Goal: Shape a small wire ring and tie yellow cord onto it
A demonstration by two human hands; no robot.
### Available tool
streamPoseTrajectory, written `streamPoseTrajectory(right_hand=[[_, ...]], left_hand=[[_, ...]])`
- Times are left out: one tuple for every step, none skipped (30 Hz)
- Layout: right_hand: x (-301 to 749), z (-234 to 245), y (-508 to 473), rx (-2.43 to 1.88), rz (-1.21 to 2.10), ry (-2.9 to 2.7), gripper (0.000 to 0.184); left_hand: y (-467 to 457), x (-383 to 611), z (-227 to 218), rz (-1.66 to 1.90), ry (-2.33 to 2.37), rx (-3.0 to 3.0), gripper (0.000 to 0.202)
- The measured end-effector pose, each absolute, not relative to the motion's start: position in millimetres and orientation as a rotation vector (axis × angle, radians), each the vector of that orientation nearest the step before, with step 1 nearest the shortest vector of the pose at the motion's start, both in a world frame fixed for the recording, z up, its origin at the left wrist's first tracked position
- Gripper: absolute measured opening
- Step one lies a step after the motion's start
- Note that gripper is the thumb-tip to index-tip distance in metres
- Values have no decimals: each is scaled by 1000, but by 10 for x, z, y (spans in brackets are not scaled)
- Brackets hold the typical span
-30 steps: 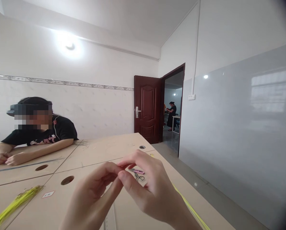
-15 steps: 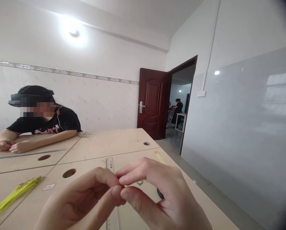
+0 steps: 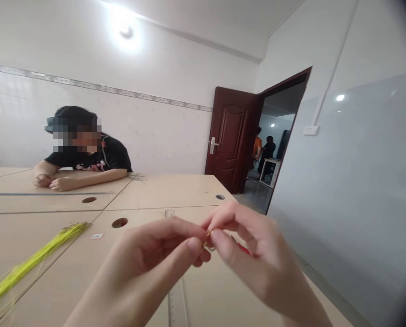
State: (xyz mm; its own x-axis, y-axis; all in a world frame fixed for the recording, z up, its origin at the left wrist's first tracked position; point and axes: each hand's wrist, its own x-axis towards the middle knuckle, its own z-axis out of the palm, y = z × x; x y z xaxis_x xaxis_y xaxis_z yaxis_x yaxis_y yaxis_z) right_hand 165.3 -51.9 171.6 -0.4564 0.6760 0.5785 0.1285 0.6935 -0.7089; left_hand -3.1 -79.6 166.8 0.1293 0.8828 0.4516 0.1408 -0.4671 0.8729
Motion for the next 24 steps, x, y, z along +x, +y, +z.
streamPoseTrajectory(right_hand=[[1638, 1705, -468, -599, 813, -1948, 11], [1624, 1697, -421, -583, 878, -1934, 11], [1613, 1691, -378, -564, 934, -1922, 11], [1604, 1689, -344, -538, 987, -1913, 11], [1598, 1689, -317, -508, 1039, -1909, 12], [1596, 1691, -298, -487, 1079, -1904, 12], [1597, 1694, -286, -470, 1102, -1903, 13], [1601, 1697, -280, -468, 1109, -1904, 14], [1606, 1699, -279, -478, 1104, -1909, 14], [1610, 1701, -282, -494, 1089, -1917, 14], [1612, 1703, -290, -516, 1069, -1922, 15], [1611, 1704, -303, -542, 1041, -1923, 16], [1607, 1706, -321, -574, 1002, -1917, 17], [1601, 1709, -344, -607, 945, -1907, 18], [1592, 1712, -370, -643, 882, -1899, 18], [1583, 1714, -398, -680, 823, -1897, 18], [1575, 1715, -427, -707, 772, -1901, 18], [1569, 1715, -454, -715, 732, -1911, 16], [1566, 1711, -477, -711, 709, -1924, 14], [1566, 1706, -497, -701, 697, -1933, 12], [1567, 1699, -512, -692, 691, -1939, 10], [1571, 1692, -522, -677, 685, -1942, 8], [1575, 1685, -527, -664, 680, -1948, 7], [1579, 1680, -528, -655, 673, -1954, 6]], left_hand=[[-769, -40, 1679, 1359, 976, 1677, 13], [-740, -44, 1685, 1320, 944, 1614, 13], [-711, -44, 1684, 1280, 921, 1548, 13], [-686, -41, 1677, 1252, 893, 1493, 12], [-666, -36, 1666, 1231, 856, 1450, 12], [-651, -30, 1653, 1229, 828, 1412, 12], [-642, -23, 1640, 1238, 802, 1384, 13], [-638, -15, 1629, 1256, 784, 1361, 13], [-638, -7, 1622, 1274, 774, 1348, 14], [-641, 1, 1617, 1293, 775, 1344, 14], [-646, 10, 1616, 1315, 784, 1347, 14], [-653, 19, 1617, 1343, 792, 1349, 14], [-661, 30, 1619, 1382, 803, 1350, 14], [-669, 40, 1622, 1430, 818, 1350, 14], [-678, 52, 1624, 1483, 839, 1353, 14], [-687, 63, 1624, 1537, 862, 1362, 14], [-696, 73, 1622, 1593, 892, 1374, 14], [-704, 82, 1618, 1641, 916, 1394, 15], [-711, 89, 1612, 1679, 937, 1419, 15], [-717, 96, 1604, 1704, 952, 1446, 14], [-721, 100, 1596, 1722, 965, 1468, 14], [-724, 104, 1588, 1733, 972, 1487, 14], [-726, 108, 1581, 1740, 982, 1499, 14], [-727, 110, 1574, 1744, 991, 1509, 14]])
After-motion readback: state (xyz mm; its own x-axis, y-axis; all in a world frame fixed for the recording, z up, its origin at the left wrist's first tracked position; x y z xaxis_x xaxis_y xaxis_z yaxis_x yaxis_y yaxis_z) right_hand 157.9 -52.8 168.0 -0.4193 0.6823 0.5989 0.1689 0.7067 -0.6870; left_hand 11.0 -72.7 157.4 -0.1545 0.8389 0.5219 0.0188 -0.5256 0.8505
